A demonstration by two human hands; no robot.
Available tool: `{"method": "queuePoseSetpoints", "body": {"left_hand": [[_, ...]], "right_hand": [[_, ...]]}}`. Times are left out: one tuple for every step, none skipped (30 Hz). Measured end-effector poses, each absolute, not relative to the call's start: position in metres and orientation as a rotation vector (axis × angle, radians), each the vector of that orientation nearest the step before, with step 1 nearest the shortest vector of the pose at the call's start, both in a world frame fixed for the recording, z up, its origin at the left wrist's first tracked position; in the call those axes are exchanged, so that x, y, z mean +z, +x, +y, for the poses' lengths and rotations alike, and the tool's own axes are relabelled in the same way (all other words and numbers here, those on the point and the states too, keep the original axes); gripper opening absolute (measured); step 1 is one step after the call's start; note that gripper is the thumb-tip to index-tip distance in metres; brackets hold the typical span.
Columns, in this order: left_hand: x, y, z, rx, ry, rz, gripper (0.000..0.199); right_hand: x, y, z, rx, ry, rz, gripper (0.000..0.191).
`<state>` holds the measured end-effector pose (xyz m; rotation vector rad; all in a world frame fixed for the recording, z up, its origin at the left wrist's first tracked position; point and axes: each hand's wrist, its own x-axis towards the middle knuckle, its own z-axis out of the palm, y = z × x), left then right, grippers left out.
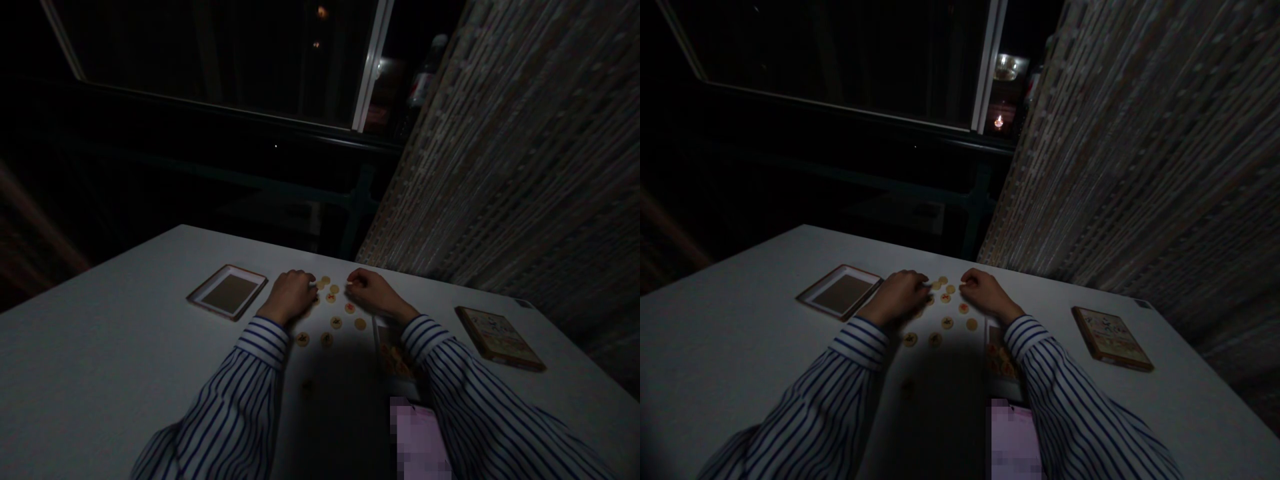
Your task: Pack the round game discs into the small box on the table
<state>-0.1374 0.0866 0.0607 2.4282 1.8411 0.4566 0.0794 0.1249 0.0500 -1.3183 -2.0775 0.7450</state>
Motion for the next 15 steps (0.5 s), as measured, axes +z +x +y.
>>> {"method": "queuePoseSetpoints", "body": {"left_hand": [[0.0599,-0.1378,0.0871,0.464,2.43,1.841,0.035],[0.0593,-0.1381,0.0875,0.473,2.434,1.838,0.035],[0.0589,-0.1383,0.0877,0.478,2.437,1.836,0.035],[0.0588,-0.1383,0.0878,0.478,2.437,1.839,0.035],[0.0591,-0.1382,0.0877,0.473,2.434,1.839,0.034],[0.0596,-0.1381,0.0874,0.467,2.427,1.842,0.034],[0.0602,-0.1379,0.0871,0.458,2.417,1.847,0.034],[0.061,-0.1378,0.0866,0.452,2.407,1.853,0.035],[0.0616,-0.1379,0.0862,0.448,2.399,1.857,0.035],[0.0621,-0.138,0.0858,0.447,2.395,1.86,0.036],[0.0624,-0.1383,0.0854,0.446,2.395,1.861,0.036],[0.0625,-0.1387,0.0852,0.446,2.396,1.863,0.037],[0.0625,-0.1392,0.085,0.445,2.401,1.864,0.037],[0.0623,-0.1398,0.0849,0.443,2.407,1.866,0.036],[0.0621,-0.1403,0.0848,0.444,2.413,1.868,0.036]], "right_hand": [[0.0489,0.0791,0.1237,0.656,-1.349,-2.131,0.019],[0.0481,0.0786,0.1223,0.567,-1.381,-2.182,0.018],[0.0478,0.0778,0.121,0.479,-1.416,-2.228,0.017],[0.0478,0.0769,0.1198,0.394,-1.452,-2.273,0.017],[0.048,0.076,0.1187,0.318,-1.486,-2.316,0.017],[0.0484,0.075,0.118,0.252,-1.515,-2.352,0.018],[0.0487,0.0742,0.1174,0.199,-1.538,-2.383,0.018],[0.0491,0.0736,0.1171,0.162,-1.557,-2.41,0.019],[0.0493,0.0733,0.117,0.141,-1.573,-2.433,0.02],[0.0494,0.0732,0.1171,0.132,-1.586,-2.453,0.021],[0.0494,0.0733,0.1172,0.131,-1.596,-2.471,0.021],[0.0494,0.0736,0.1174,0.134,-1.602,-2.49,0.021],[0.0494,0.074,0.1177,0.142,-1.606,-2.508,0.021],[0.0495,0.0744,0.118,0.149,-1.609,-2.526,0.021],[0.0497,0.0747,0.1183,0.152,-1.61,-2.541,0.021]]}}
